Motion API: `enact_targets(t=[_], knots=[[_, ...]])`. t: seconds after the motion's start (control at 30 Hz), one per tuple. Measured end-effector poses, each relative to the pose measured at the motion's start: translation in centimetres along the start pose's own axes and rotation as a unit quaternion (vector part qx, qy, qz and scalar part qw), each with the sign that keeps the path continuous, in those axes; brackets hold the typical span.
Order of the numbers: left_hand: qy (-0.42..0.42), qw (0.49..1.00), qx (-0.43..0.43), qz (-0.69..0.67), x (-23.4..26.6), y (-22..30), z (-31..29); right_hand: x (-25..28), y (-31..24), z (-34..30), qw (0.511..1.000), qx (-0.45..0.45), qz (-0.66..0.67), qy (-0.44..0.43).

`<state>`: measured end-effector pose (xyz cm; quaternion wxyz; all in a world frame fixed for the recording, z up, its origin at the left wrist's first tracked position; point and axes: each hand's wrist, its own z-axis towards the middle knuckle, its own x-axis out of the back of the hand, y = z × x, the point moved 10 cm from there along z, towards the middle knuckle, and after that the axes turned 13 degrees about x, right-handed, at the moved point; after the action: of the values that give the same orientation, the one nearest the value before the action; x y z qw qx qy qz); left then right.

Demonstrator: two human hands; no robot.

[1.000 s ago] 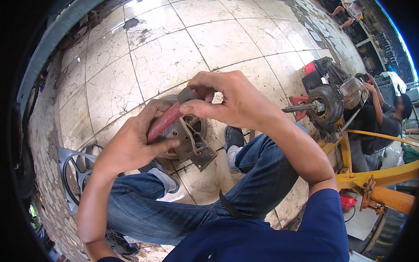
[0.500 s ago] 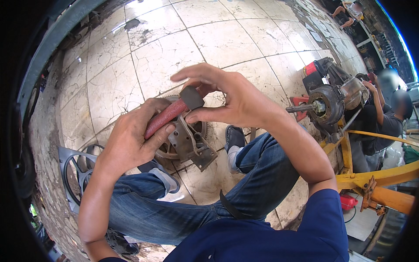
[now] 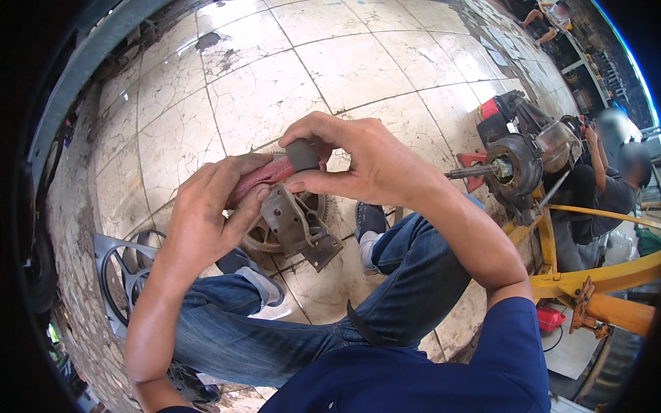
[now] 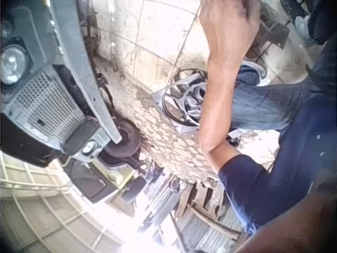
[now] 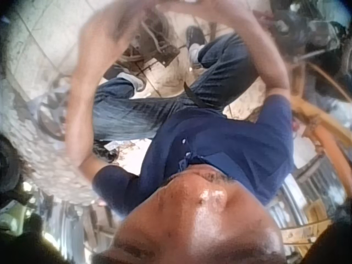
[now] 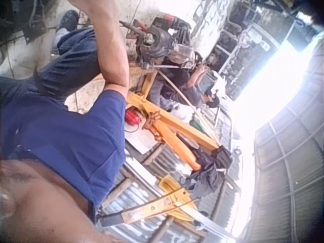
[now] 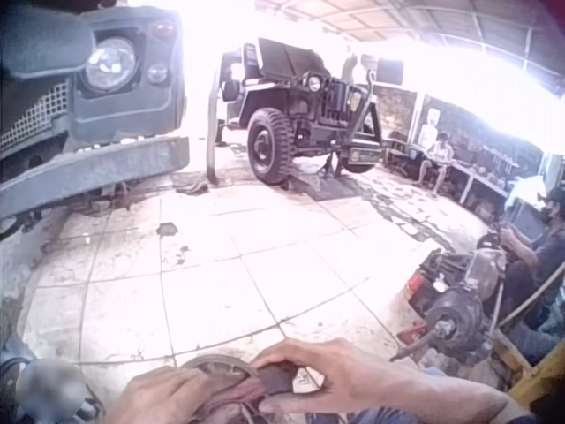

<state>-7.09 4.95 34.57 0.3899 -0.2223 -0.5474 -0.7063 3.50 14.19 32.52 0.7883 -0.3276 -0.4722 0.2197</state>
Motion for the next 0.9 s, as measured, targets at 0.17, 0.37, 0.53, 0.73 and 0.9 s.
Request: enact_targets(t=[0.17,0.37,0.53,0.73,0.9], knots=[[-0.005,1.0,0.016,-0.018,0.1,-0.3,0.0,0.0,-0.3,0.1,0.999,0.01,0.042,0.003],[-0.025,0.992,0.077,-0.092,-0.6,-1.5,0.0,-0.7,-0.1,0.2,0.998,-0.004,0.065,-0.017],[-0.056,0.966,0.178,-0.177,-1.5,-3.8,0.1,-0.4,-0.2,0.2,0.999,-0.001,0.05,-0.005],[-0.07,0.956,0.206,-0.197,-2.4,-3.6,-0.3,-0.7,0.8,-0.3,0.995,-0.066,0.057,-0.047],[-0.065,0.966,0.184,-0.171,-2.2,-3.1,-0.2,-1.0,1.0,-0.3,0.996,-0.047,0.06,-0.056]])
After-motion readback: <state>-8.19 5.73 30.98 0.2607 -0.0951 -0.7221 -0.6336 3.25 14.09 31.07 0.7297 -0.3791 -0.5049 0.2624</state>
